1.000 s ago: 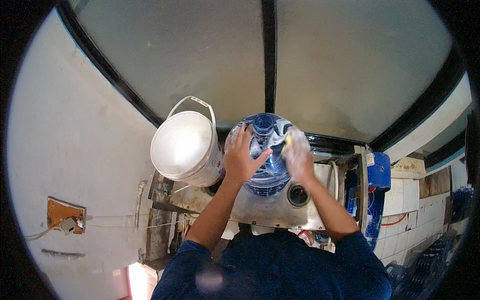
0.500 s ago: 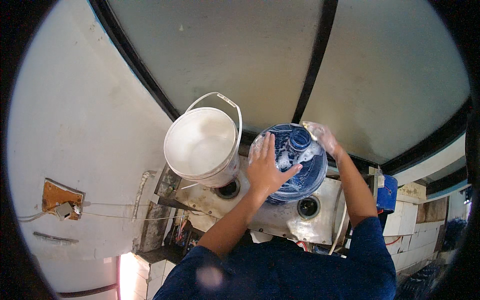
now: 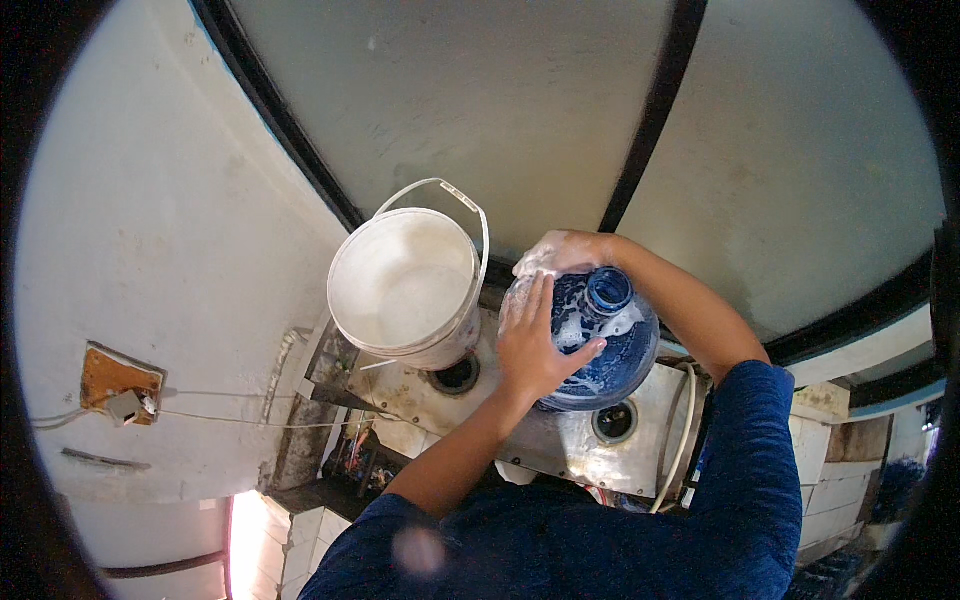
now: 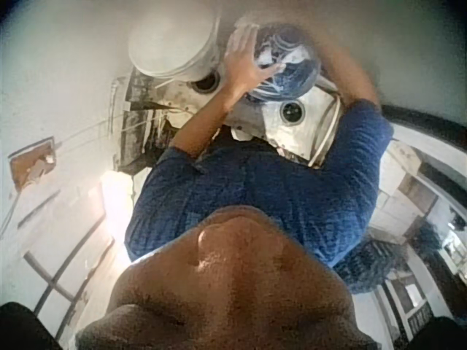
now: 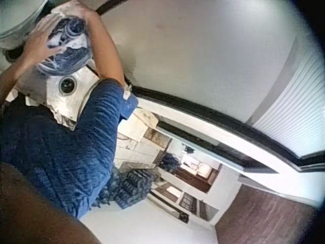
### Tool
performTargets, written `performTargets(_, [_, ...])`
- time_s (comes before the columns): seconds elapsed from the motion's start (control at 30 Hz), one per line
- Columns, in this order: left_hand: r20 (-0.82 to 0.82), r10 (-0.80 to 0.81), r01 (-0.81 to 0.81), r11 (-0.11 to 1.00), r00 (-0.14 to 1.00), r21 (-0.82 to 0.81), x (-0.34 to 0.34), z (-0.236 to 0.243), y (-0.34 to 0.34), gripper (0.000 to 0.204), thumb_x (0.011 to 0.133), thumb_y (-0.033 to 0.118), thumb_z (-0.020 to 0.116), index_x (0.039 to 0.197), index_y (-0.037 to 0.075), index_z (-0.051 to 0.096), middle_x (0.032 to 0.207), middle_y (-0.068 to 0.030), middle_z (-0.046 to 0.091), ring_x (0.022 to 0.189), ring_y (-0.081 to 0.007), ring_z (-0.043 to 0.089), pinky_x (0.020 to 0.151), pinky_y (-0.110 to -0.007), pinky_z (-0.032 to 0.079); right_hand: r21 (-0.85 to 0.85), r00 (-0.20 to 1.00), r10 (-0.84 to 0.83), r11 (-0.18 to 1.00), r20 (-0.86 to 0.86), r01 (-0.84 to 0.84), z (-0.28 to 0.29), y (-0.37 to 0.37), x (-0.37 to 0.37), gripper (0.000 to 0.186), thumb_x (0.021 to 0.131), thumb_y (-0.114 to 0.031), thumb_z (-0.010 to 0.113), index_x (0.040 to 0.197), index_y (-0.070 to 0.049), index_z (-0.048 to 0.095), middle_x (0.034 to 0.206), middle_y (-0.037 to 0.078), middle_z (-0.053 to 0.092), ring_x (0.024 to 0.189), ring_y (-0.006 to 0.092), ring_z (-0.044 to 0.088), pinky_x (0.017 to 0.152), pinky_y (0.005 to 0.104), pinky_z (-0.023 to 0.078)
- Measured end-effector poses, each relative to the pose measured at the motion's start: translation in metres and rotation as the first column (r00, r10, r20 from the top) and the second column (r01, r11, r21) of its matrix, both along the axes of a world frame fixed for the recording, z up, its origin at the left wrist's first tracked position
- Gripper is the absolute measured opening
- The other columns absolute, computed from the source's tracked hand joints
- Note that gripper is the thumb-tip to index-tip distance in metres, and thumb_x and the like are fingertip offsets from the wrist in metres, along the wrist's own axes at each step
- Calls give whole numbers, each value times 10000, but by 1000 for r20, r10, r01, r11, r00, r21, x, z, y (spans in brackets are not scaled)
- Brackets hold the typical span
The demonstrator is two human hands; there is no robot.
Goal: The person fills a large blue water dispenser with water from a hose. They then use a sponge to scrub the exterior of the dispenser with soapy water, covering the entire surface area.
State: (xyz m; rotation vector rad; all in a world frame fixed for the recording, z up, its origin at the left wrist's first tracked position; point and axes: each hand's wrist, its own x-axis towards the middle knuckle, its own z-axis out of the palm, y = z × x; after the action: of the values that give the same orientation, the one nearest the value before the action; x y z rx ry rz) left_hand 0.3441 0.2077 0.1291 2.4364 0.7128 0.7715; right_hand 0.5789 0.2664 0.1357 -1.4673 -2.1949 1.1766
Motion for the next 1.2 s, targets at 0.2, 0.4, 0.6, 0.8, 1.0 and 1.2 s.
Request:
performTargets(0.2, [-18,68,-70,990,998,-120,1,-1,-4,1151,739,615,820,1534,-54,322,1589,-276,345,1471,-448,327,1217,-522,255,218,875,-459,848,-154,483,-44,-65,57,393,1015,-266,569,1264,15,684,1250,177,715,1150,249,667,1017,372,493])
performTargets(0.4, [97,154,-130,968,983,-215,7,-24,3,1186,683,635,863,1489,-70,354,1506,-319,429,1419,-446,408,1183,-506,319,-3,236,-814,280,-531,960,-54,-177,1,443,1051,-295,536,1316,41,649,1312,155,688,1225,239,625,1101,352,420])
performTargets(0.6, [-148,-214,179,959,966,-219,32,-9,63,1159,634,570,920,1483,-36,415,1433,-260,532,1326,-384,536,1121,-458,414,523,429,-698,91,-574,848,-78,-254,-91,633,1082,-401,378,1533,43,386,1609,241,355,1514,367,297,1241,451,186])
performTargets(0.8, [160,-437,463,795,885,-391,41,-32,94,1096,609,430,964,1493,16,468,1479,-202,526,1369,-294,513,1153,-397,385,284,237,-783,80,-575,955,-89,-244,-74,607,1096,-379,361,1529,46,369,1586,219,391,1493,321,347,1231,394,233])
performTargets(1.0, [176,-492,513,851,853,-108,23,-39,80,1034,614,378,956,1475,22,507,1507,-202,519,1438,-329,447,1208,-415,307,372,381,-856,500,350,782,-20,-161,-3,376,1017,-262,407,1013,-2,677,1096,258,694,1128,443,635,985,537,481])
performTargets(1.2, [189,-437,474,771,880,-426,19,-43,87,933,769,446,863,1494,9,469,1478,-244,532,1413,-338,473,1179,-410,345,502,458,-875,329,-157,800,-11,-149,-57,340,958,-175,467,1169,-44,699,1233,234,676,1190,419,613,1029,494,478])
